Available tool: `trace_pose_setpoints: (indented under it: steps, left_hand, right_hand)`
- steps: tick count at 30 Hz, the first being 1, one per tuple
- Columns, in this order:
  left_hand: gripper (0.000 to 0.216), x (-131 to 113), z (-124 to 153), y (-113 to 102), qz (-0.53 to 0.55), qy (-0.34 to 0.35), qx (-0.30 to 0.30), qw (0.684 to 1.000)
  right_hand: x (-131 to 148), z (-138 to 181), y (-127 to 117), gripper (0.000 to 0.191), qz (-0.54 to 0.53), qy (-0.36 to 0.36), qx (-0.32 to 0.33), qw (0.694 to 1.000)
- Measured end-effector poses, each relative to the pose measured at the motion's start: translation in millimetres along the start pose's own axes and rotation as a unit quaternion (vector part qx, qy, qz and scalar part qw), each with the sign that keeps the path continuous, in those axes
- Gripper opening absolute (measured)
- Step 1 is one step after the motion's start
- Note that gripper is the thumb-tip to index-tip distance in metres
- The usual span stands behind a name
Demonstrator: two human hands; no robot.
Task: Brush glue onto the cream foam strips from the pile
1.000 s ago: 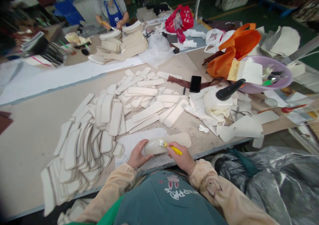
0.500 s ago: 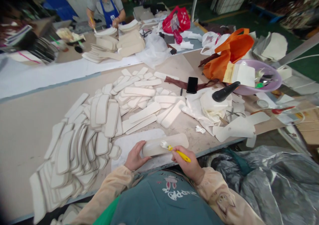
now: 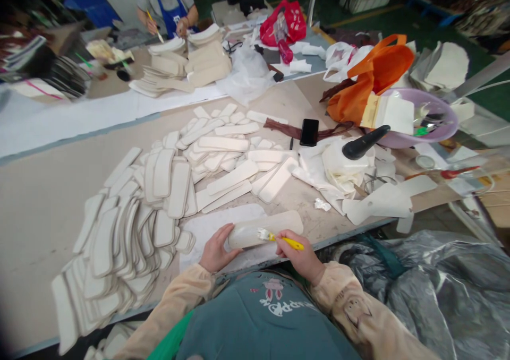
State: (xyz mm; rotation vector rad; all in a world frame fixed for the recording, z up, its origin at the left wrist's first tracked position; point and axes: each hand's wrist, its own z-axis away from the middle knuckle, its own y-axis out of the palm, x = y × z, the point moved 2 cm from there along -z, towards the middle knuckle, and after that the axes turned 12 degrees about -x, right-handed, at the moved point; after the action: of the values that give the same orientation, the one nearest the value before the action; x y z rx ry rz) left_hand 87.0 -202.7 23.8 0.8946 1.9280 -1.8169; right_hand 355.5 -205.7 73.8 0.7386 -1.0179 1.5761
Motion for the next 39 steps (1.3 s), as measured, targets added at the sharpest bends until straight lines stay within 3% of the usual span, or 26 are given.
trace_pose_setpoints:
  steps: [5,8,11,14,16,19,23,25,27,29,32,37,39]
  left_hand:
    - [0.069,0.5,0.1,0.8,0.0,0.003,-0.005,1.0]
    - [0.067,0.0,-1.1,0.9,-0.002,0.012,0.001,1.0]
    - [0.068,0.1,-1.9,0.9,-0.005,0.015,0.002,1.0]
    - [0.069,1.0,-1.2,1.8,-0.007,0.016,0.001,1.0]
    - [0.069,1.8,-0.2,2.9,-0.006,0.017,0.0,1.0]
    - [0.069,2.5,0.5,4.3,0.001,0.019,-0.004,1.0]
    - [0.069,1.6,-0.7,4.0,0.012,0.014,-0.008,1.0]
    - [0.07,0.7,-1.1,3.2,0.015,0.01,-0.005,1.0]
    - [0.071,0.1,-0.8,2.4,0.017,0.004,-0.002,1.0]
    - [0.073,-0.1,0.0,1.8,0.018,-0.002,0.001,1.0]
    - [0.074,-0.1,1.3,1.5,0.015,-0.01,0.006,1.0]
    - [0.073,1.5,3.3,2.8,0.022,-0.013,0.002,1.0]
    - [0.074,2.4,3.6,3.5,0.027,-0.011,-0.002,1.0]
  right_hand:
    - [-11.4,6.4,-54.9,0.027,0.082,-0.027,-0.121,0.989]
    - [-2.0,15.3,-66.3,0.022,0.211,-0.172,-0.171,0.947]
    - [11.3,23.5,-52.7,0.02,0.36,-0.323,-0.181,0.856]
    - [16.9,23.2,-25.3,0.017,0.485,-0.339,-0.154,0.791]
    - [18.5,20.0,-6.2,0.017,0.528,-0.322,-0.12,0.776]
    - [23.4,15.6,18.6,0.018,0.498,-0.353,-0.038,0.791]
    - [31.6,13.0,41.1,0.02,0.33,-0.397,0.082,0.852]
    - [32.3,11.7,49.1,0.019,0.236,-0.358,0.123,0.895]
    - [29.8,9.4,55.4,0.019,0.154,-0.272,0.141,0.939]
    - [25.3,6.6,58.2,0.02,0.095,-0.17,0.134,0.972]
    - [18.9,2.8,49.7,0.023,0.053,-0.069,0.102,0.991]
    - [17.4,3.3,5.9,0.029,0.064,-0.035,-0.043,0.996]
    - [22.0,6.7,-1.6,0.029,0.064,-0.03,-0.06,0.996]
